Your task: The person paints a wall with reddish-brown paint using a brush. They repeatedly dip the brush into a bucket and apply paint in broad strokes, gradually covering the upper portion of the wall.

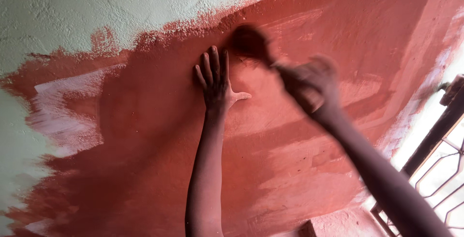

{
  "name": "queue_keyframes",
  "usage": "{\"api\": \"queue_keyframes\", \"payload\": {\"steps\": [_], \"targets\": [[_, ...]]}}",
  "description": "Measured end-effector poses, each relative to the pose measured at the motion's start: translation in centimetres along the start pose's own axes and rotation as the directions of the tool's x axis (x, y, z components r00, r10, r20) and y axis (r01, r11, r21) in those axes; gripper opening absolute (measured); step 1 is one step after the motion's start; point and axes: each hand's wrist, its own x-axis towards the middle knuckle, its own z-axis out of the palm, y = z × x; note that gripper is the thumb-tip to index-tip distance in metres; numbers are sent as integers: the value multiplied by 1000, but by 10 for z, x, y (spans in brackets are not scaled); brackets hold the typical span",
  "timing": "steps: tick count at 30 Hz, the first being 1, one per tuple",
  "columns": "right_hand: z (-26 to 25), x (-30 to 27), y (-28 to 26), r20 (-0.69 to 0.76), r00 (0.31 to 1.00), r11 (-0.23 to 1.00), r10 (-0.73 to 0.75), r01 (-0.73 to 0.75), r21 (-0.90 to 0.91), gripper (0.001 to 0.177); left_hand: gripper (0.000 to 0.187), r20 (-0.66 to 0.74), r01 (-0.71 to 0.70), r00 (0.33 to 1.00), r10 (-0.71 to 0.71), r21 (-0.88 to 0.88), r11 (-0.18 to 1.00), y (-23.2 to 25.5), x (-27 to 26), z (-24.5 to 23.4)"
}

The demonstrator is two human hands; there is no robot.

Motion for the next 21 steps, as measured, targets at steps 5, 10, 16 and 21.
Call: {"api": "queue_keyframes", "payload": {"steps": [5,10,16,21], "targets": [[-65,-22,56,-81,984,782,156,-174,-599,29,163,22,16,1000,-15,-19,1000,6,-2,-4],[-21,-31,33,-112,983,813,149,-186,-552,33,164,55,39,998,-38,-18,999,12,2,-5],[54,-13,-16,-49,982,983,183,-183,-1,34,162,30,25,999,-24,-41,999,5,0,-5],[-9,-32,7,33,928,748,372,-321,581,30,163,-76,-26,997,24,-36,999,6,-5,-6]]}}
